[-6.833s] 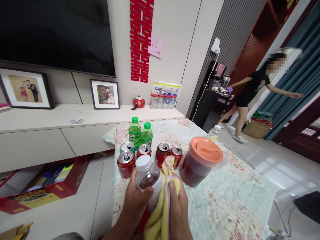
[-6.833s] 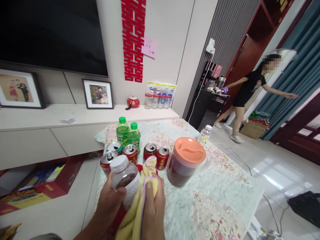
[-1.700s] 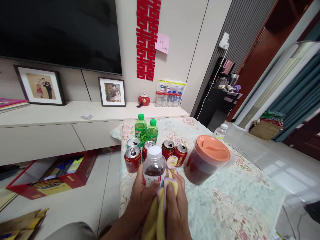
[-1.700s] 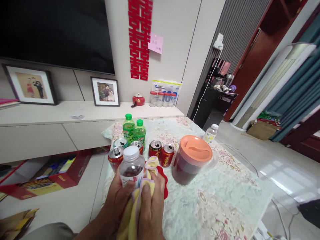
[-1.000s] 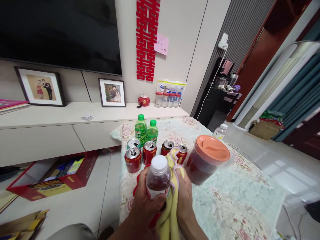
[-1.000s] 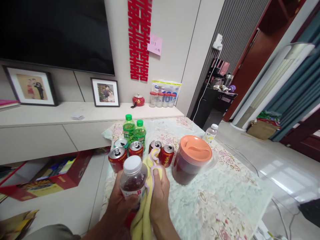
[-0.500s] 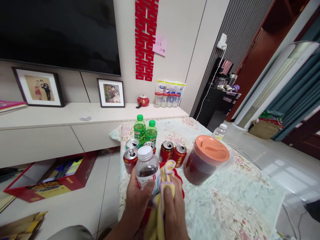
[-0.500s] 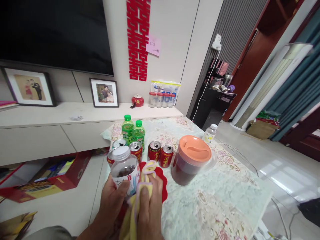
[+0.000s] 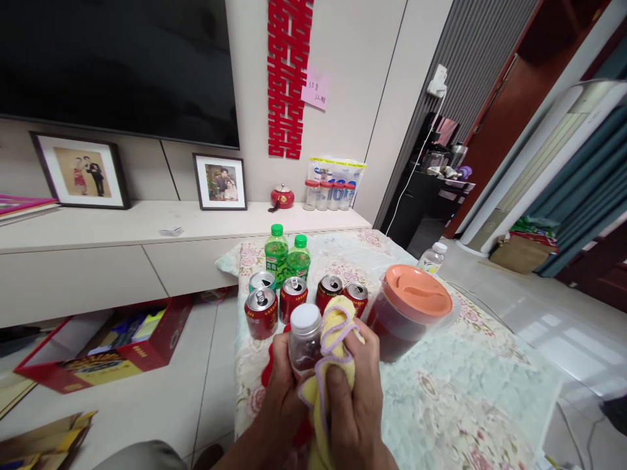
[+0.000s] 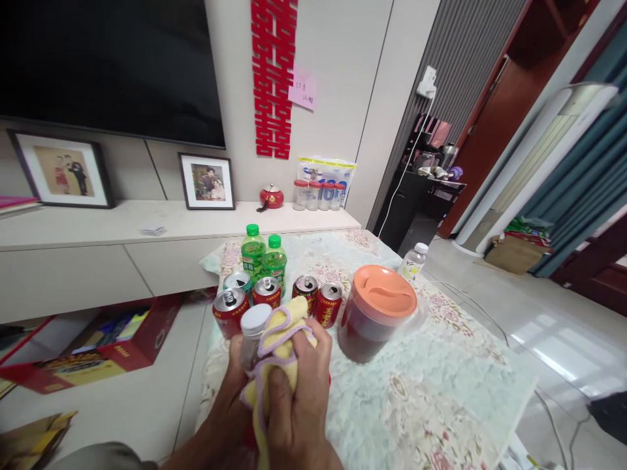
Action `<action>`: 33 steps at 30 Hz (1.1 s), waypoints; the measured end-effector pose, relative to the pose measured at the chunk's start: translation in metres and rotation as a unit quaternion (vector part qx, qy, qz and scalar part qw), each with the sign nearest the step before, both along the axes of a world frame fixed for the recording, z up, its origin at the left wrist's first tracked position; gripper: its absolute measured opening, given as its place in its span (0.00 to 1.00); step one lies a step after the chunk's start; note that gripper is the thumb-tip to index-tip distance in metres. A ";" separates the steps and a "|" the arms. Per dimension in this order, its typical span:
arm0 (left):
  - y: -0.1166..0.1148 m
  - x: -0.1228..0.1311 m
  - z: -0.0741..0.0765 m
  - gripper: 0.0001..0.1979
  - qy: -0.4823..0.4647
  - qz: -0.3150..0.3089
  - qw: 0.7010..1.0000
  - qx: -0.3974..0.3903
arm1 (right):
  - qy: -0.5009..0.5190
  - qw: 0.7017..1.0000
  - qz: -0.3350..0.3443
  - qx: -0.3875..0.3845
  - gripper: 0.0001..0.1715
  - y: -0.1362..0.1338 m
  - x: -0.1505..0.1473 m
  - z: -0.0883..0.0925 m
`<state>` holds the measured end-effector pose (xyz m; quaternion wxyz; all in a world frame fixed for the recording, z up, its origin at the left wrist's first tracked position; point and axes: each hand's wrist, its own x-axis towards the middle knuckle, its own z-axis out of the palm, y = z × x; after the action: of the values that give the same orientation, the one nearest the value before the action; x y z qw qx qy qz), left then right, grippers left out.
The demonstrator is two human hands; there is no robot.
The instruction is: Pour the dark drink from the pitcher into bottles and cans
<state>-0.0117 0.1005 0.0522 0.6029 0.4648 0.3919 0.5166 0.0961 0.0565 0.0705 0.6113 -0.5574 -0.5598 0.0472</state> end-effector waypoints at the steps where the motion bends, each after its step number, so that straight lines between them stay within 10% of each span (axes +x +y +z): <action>1: 0.000 -0.002 -0.001 0.25 0.002 -0.008 1.000 0.012 | 0.021 1.000 0.014 -0.008 0.25 0.002 0.003 0.001; 14: 0.013 -0.004 -0.004 0.42 -0.037 0.023 0.995 0.091 | 0.370 0.914 0.083 -0.144 0.28 0.018 0.000 -0.015; 26: 0.020 -0.006 0.000 0.36 -0.049 0.042 0.995 0.079 | 0.413 0.891 0.020 -0.191 0.39 -0.004 -0.001 -0.038; 33: 0.015 -0.005 -0.007 0.34 -0.068 0.061 0.987 0.134 | 0.402 0.903 0.038 -0.149 0.28 0.001 0.001 -0.038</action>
<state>-0.0170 0.1152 0.0456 0.5276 0.4802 0.3053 0.6308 0.0967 0.0574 0.0323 0.6921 -0.5541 -0.2735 0.3731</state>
